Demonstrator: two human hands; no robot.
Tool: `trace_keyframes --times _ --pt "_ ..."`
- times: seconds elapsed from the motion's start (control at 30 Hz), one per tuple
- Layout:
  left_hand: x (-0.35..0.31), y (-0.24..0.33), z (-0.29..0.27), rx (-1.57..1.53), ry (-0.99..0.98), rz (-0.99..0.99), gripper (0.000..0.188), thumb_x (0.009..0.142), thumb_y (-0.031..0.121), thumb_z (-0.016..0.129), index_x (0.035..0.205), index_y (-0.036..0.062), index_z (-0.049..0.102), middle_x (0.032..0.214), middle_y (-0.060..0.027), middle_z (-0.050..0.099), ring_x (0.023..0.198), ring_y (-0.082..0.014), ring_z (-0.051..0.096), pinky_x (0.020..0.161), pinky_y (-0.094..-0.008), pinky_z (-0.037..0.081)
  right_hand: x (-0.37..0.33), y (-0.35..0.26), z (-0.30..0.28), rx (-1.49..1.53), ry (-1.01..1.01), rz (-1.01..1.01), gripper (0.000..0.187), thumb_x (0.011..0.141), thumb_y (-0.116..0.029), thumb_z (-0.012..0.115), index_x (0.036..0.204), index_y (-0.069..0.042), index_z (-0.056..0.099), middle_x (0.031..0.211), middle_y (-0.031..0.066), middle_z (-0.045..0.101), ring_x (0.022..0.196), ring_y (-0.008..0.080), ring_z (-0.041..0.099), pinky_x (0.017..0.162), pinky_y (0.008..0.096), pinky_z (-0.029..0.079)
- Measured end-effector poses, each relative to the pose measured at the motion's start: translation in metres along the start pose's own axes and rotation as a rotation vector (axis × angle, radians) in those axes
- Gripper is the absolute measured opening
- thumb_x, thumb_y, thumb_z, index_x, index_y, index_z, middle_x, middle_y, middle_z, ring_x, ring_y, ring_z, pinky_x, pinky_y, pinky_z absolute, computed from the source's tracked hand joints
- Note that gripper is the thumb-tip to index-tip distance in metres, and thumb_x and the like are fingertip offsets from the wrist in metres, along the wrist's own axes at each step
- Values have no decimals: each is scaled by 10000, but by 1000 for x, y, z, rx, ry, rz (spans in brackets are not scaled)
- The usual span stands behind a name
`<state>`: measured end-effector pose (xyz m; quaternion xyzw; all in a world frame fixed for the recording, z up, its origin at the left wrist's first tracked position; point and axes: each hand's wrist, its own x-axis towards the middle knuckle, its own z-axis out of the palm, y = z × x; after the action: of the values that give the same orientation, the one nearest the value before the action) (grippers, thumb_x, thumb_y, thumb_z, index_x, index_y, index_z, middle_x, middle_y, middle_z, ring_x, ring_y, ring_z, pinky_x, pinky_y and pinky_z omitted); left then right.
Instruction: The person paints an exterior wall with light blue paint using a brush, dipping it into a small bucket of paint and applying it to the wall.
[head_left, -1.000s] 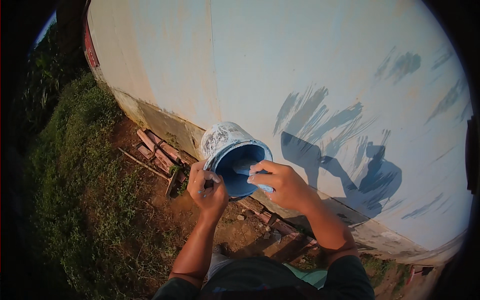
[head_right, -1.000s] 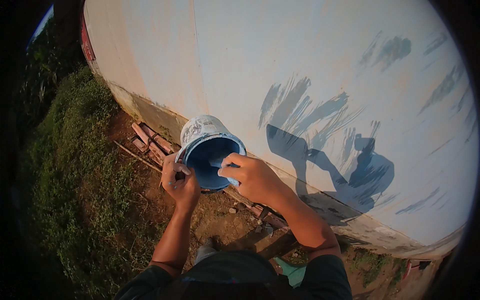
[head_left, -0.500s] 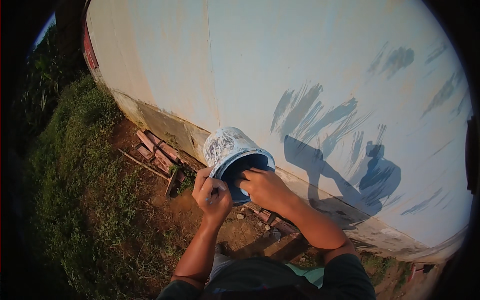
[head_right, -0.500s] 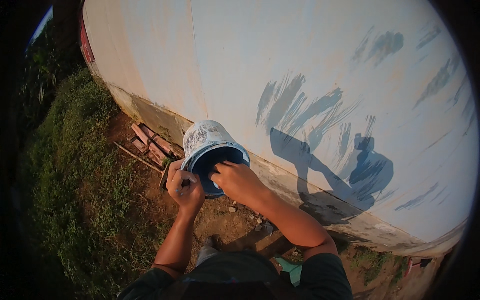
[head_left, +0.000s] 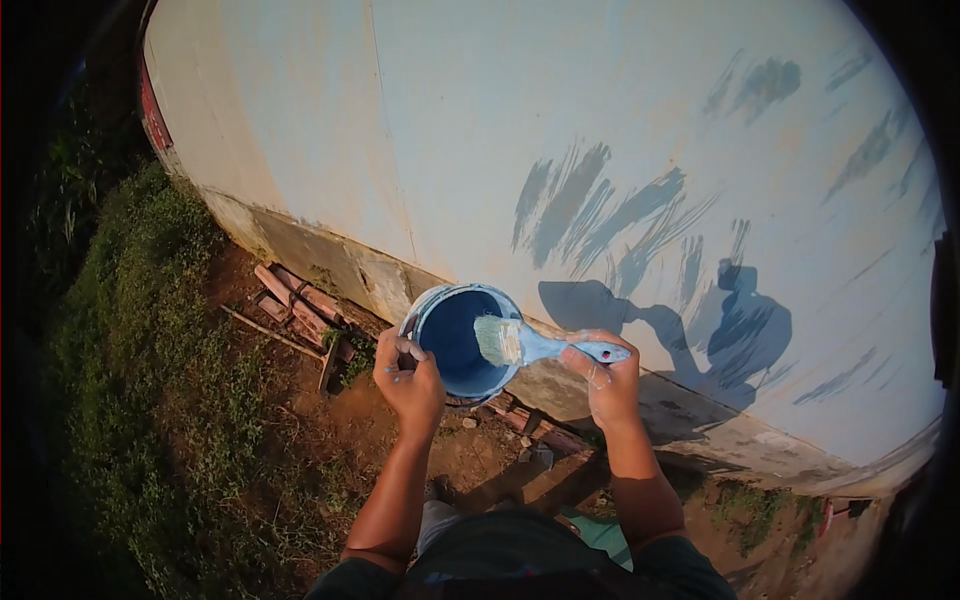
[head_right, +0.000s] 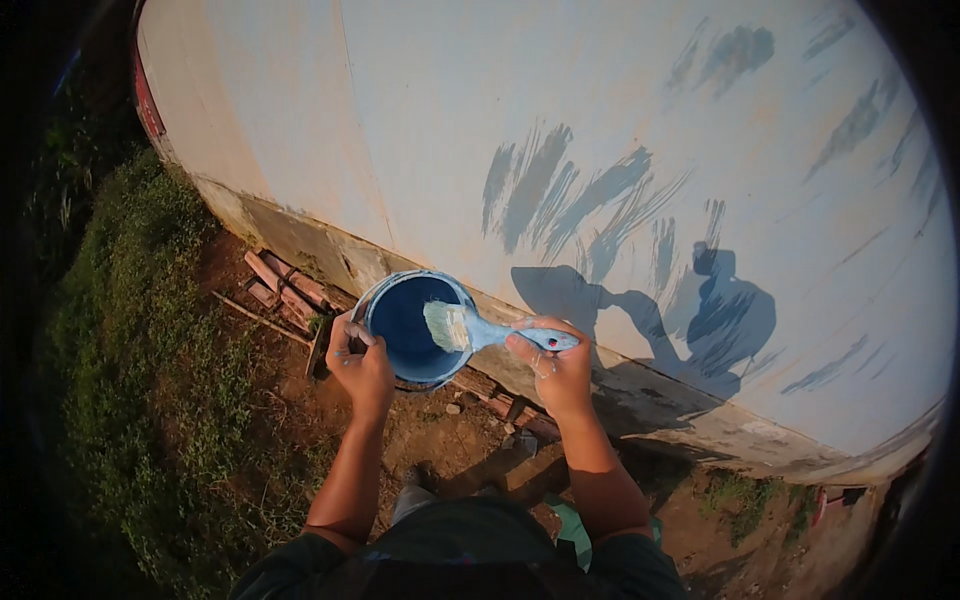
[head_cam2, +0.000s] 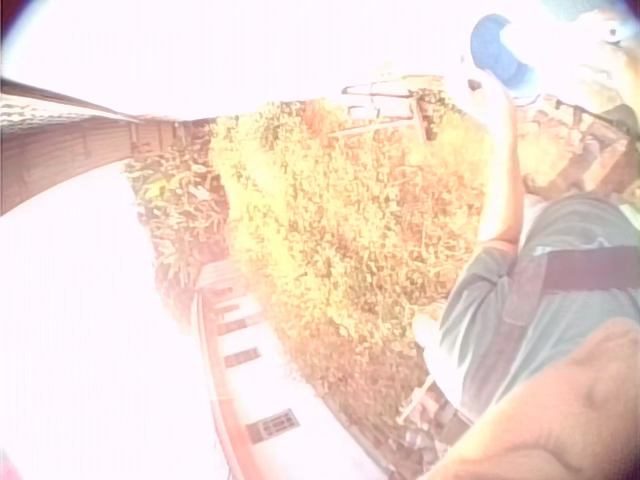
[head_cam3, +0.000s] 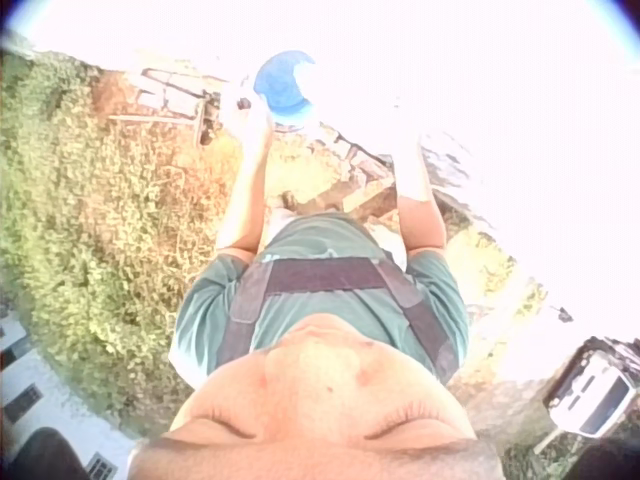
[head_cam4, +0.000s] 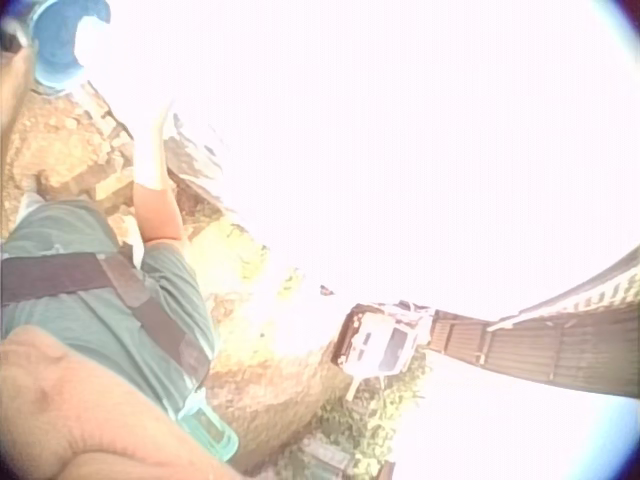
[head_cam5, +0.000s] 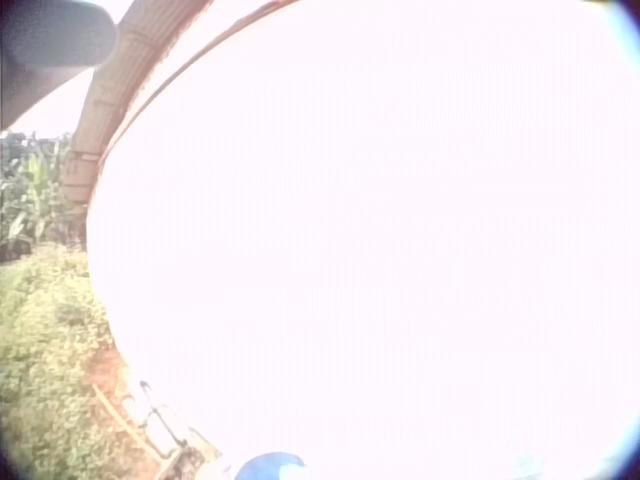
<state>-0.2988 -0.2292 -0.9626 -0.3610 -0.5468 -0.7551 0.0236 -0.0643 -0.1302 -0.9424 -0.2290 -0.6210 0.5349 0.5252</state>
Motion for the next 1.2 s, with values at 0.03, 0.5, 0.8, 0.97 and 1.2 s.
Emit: trace_keyframes --times 0.03,0.5,0.8,0.97,1.2 --pt "-1 -1 3 -4 -5 -43 208 783 -138 544 769 45 447 952 -20 533 723 -49 378 619 -218 296 -4 4 -3 206 80 125 188 872 -9 807 1017 27 694 1019 93 745 845 151 702 767 300 588" --pt "-31 -20 26 -76 -148 -216 246 751 -149 541 752 65 418 894 30 464 679 -23 321 601 -212 266 -62 81 -57 956 269 670 170 1006 -120 645 1092 27 633 1039 149 713 1018 275 728 879 321 638" --pt "-34 -46 41 -63 -236 -343 256 748 -160 529 755 71 418 970 5 578 684 -20 333 606 -208 281 -86 196 -87 1141 772 534 364 1024 -170 626 1315 31 541 1274 229 615 1172 352 663 895 317 658" --pt "-35 -69 35 46 -306 -349 275 718 -176 494 762 79 400 830 19 442 728 -53 375 683 -222 343 -72 281 -86 934 1245 441 335 1066 -167 562 1354 2 528 1300 178 587 1200 284 637 987 344 613" --pt "-40 -137 15 46 -349 -400 325 695 -178 492 749 103 337 823 -34 485 724 -119 349 797 -275 326 -6 306 -29 829 1490 315 155 1054 -96 564 1166 9 548 1215 162 609 1159 273 661 1017 337 595"
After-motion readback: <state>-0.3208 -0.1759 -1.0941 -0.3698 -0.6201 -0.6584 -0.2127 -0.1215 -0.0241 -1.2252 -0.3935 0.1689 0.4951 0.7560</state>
